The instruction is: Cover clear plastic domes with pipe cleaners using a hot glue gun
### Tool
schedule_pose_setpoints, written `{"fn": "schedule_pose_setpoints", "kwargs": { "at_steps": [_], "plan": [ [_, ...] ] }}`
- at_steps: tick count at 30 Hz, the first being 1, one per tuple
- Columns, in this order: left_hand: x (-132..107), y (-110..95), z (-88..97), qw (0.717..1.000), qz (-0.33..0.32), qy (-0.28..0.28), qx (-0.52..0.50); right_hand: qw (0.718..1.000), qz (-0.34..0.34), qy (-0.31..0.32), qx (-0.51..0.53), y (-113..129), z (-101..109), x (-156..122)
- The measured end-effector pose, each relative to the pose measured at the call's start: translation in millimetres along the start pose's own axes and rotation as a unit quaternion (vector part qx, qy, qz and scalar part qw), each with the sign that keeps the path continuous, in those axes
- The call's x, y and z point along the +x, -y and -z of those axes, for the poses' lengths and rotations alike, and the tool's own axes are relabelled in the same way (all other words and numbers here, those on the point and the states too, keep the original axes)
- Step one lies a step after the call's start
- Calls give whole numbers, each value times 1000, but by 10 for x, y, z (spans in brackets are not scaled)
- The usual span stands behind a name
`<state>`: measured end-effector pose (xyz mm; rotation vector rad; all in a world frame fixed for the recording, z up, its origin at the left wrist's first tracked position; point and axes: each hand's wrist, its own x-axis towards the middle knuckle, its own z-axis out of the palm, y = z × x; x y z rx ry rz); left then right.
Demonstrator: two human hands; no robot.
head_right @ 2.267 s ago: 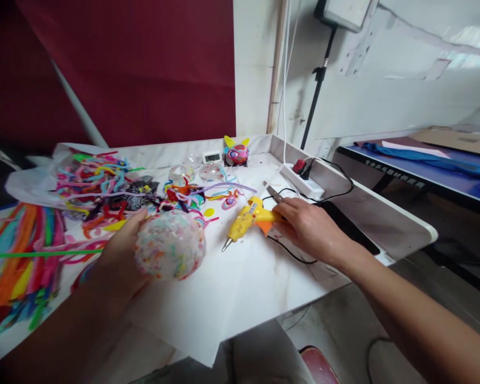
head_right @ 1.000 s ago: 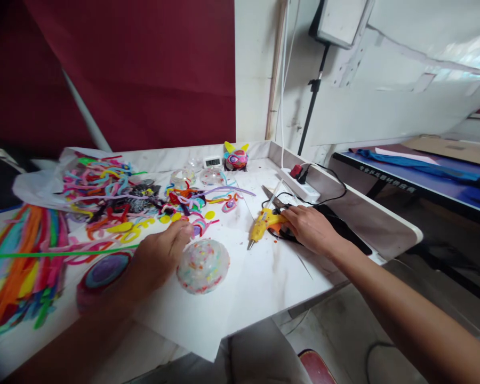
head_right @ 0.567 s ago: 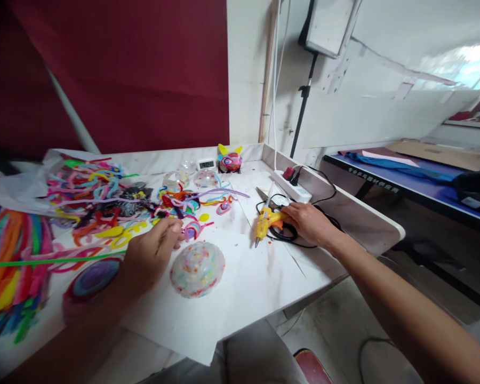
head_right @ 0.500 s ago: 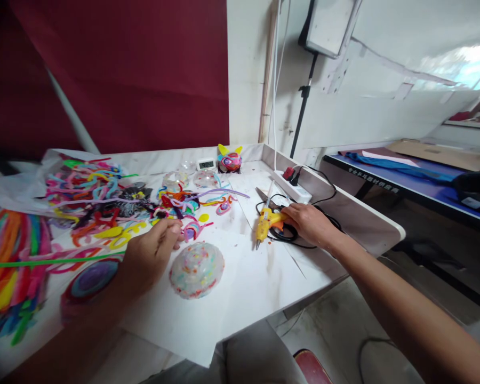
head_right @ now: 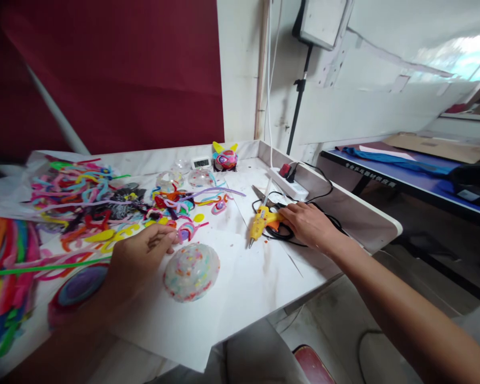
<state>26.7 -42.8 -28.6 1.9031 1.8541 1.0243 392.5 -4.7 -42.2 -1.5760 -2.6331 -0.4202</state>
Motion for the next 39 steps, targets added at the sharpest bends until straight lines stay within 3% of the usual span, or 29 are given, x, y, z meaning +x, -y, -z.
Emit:
{"fn": "schedule_pose_setpoints", "kwargs": {
  "at_steps": [6,10,15,22,31,35,39],
  "plan": [
    [9,16,15,1000,8,15,-9,999,2,-46,-25,168,186,-12],
    [10,31,13,1000,-5,18,-2,997,34,-72,16,402,281,-10],
    [8,37,9,999,-46,-9,0,982,127,-99,96,666,366,39],
    [-39,3,28,993,-94,-64,7,961,121,-185,165,758,628,356],
    [-14,-28,86,990,-113,-80,26,960,180,-125,175,1203,803,747],
    [-12,-13,111,986,-125,-96,44,958,212,-42,186,1364,862,954],
    [4,6,166,985,-116,-124,41,954,232,61,182,1442,772,1192]
  ]
}}
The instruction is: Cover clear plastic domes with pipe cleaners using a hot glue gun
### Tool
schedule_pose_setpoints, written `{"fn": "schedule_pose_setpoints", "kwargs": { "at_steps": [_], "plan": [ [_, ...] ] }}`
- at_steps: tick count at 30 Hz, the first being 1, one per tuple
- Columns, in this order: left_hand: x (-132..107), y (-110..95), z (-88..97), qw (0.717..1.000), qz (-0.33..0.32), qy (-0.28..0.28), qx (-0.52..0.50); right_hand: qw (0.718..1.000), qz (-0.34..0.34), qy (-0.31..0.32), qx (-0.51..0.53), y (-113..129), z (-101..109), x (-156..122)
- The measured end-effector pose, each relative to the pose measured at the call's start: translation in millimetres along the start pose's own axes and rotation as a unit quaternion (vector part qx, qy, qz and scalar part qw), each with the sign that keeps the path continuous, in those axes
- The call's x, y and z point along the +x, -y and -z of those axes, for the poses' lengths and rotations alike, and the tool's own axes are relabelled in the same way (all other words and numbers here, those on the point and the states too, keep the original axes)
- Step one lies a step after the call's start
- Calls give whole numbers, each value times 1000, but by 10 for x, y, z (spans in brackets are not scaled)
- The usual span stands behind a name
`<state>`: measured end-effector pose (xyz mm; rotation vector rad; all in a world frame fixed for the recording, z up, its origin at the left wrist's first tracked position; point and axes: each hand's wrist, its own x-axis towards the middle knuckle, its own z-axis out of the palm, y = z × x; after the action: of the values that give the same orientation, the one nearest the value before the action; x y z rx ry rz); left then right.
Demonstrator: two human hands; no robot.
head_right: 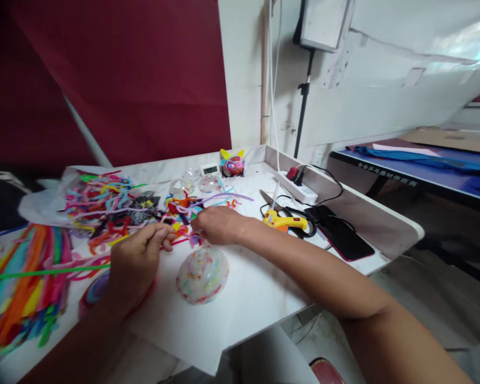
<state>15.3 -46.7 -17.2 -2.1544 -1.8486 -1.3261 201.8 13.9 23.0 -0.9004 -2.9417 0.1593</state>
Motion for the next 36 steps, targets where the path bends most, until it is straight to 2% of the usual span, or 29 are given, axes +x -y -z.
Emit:
{"fn": "schedule_pose_setpoints", "kwargs": {
  "at_steps": [3,7,14,18,24,30,32,36],
  "plan": [
    [16,4,47,999,25,-20,-6,999,5,38,-12,-47,-96,156],
    [10,-21,104,997,49,-52,-40,998,6,45,-35,-64,-233,322],
    [46,-2,163,995,24,-95,6,995,43,61,-60,-63,-335,551],
    [55,10,180,992,4,-110,60,995,49,56,-59,-76,-319,708],
    [55,60,166,992,-24,-90,85,998,30,42,-37,-112,-208,955],
    [81,98,159,992,-14,-81,95,997,23,72,-12,-88,-98,988],
    [71,82,161,991,-10,-82,103,998,21,58,-13,-69,-75,968],
    [62,53,166,989,-32,-102,101,1000,6,-9,-18,-62,53,871]
  ]
}}
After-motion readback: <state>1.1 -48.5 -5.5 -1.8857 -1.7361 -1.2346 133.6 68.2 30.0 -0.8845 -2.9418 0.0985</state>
